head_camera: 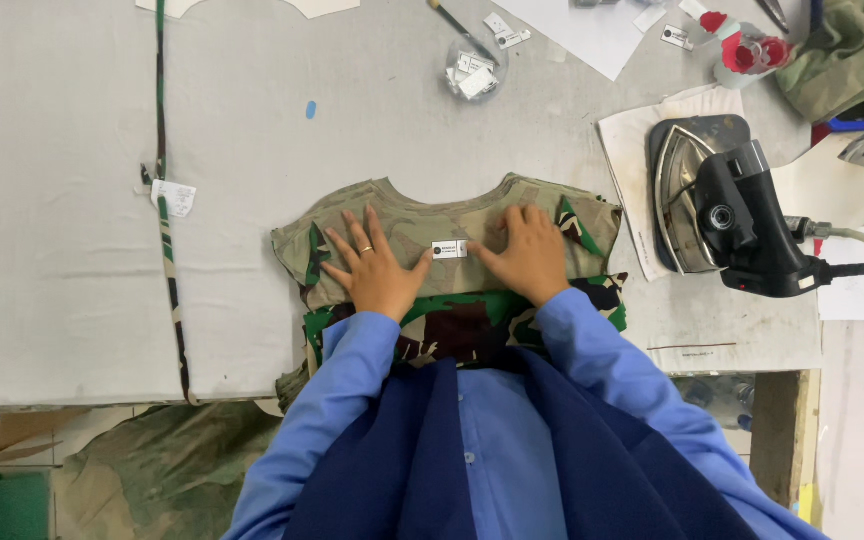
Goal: The person irons a camouflage-patterned shirt laid flat on a white work table. They repeatedly pick up small white labels from a pile, place them on the shirt's collar area, and press them down with a steam iron. The person adjusts the shirt's position and smooths the fabric between ironing passes.
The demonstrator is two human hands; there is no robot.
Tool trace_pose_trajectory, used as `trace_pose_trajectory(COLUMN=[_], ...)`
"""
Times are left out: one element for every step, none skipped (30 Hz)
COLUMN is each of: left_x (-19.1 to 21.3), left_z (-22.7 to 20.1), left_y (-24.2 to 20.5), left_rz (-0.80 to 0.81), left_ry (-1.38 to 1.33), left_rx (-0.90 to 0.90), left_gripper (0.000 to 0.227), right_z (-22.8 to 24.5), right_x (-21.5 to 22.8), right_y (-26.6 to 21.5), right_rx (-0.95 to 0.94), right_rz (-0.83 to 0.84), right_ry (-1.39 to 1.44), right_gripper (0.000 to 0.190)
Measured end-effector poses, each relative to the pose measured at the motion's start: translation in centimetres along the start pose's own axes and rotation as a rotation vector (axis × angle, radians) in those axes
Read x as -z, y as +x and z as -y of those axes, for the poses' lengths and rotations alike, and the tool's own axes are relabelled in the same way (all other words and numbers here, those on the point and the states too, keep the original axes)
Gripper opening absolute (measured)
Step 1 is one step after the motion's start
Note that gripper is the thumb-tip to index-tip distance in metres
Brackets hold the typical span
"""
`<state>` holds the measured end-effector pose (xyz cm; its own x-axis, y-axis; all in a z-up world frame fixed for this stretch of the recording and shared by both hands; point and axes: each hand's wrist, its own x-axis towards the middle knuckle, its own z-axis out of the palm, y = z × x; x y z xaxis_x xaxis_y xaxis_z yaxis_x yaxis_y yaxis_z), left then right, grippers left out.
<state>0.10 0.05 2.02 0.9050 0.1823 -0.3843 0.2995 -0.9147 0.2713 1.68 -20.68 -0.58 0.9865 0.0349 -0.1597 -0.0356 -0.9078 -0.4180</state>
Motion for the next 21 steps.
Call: trace_pose_trajectory(left_x=[-0.2,-0.3,-0.6,0.4,1.2,1.9,1.0,0.1,-0.7,-0.3,-0.2,0.0,-0.3,-0.4,-0.5,-0.3,-0.1,0.0,-0.1,-0.1,0.0], left_z=[0.5,1.1,1.6,2.4,3.1,3.8,5.4,7.0,8.6,9.0,9.6,10.2,10.6,10.9,11.4,11.2,11.1,10.9,10.9,11.0,11.2], left_y=[0.1,0.3,0.4,1.0,1.4,1.9,2.7,3.6,4.5,5.1,5.4,5.7,6.2,6.6,6.9,7.1,7.2,7.4,7.5,7.7,7.9], left_rz=[-0.003,-0.01,-0.017,-0.018,0.006,0.03,0.032,-0.135,-0.308,-0.311,-0.423,-0.535,-0.54,-0.589,-0.639,-0.646,-0.582,-0.518,-0.516,-0.504,-0.499], left_ry=[0.003,-0.004,-0.014,-0.015,0.001,0.018,0.015,0.026,0.036,0.033,-0.051,-0.136,-0.141,-0.17,-0.197,-0.199,-0.241,-0.283,-0.283,-0.284,-0.287], left_rx=[-0.002,-0.012,-0.018,-0.015,0.006,0.027,0.026,-0.032,-0.088,-0.085,-0.109,-0.131,-0.133,-0.183,-0.227,-0.223,-0.165,-0.107,-0.106,-0.099,-0.087], left_gripper=[0.102,0.095,0.088,0.088,0.082,0.077,0.077,0.071,0.065,0.065,0.054,0.043,0.043,0.036,0.029,0.029,0.026,0.024,0.024,0.022,0.02], right_z=[-1.5,-3.0,-4.5,-8.7,-12.9,-17.2,-18.2,-19.1,-19.9,-19.8,-19.9,-19.8,-17.3,-14.8,-12.2,-10.2,-8.4,-6.6,-3.6,-0.4,2.9], right_x=[2.3,4.6,6.9,8.9,11.1,13.3,14.3,15.3,16.3,16.5,16.5,16.6,16.6,16.6,16.6,15.8,15.0,14.1,12.9,11.7,10.6], right_y=[0.3,0.7,1.0,1.2,1.2,1.3,1.5,1.7,2.2,2.8,2.9,3.0,2.8,2.6,2.5,3.0,3.1,3.2,3.2,3.3,3.6], right_rx=[0.0,-0.012,-0.02,-0.017,-0.065,-0.111,-0.11,-0.141,-0.163,-0.158,-0.216,-0.273,-0.27,-0.272,-0.27,-0.262,-0.06,0.142,0.142,0.373,0.616], right_rz=[-0.004,-0.182,-0.357,-0.357,-0.485,-0.611,-0.611,-0.393,-0.179,-0.181,-0.15,-0.119,-0.125,-0.086,-0.043,-0.046,0.022,0.089,0.09,0.213,0.331], right_ry=[0.003,-0.04,-0.085,-0.085,-0.347,-0.611,-0.615,-0.421,-0.226,-0.228,-0.185,-0.142,-0.145,-0.137,-0.128,-0.13,-0.181,-0.231,-0.232,-0.239,-0.245], right_gripper=[0.05,0.048,0.047,0.047,0.05,0.057,0.057,0.052,0.047,0.047,0.042,0.037,0.037,0.039,0.041,0.041,0.045,0.05,0.05,0.047,0.045])
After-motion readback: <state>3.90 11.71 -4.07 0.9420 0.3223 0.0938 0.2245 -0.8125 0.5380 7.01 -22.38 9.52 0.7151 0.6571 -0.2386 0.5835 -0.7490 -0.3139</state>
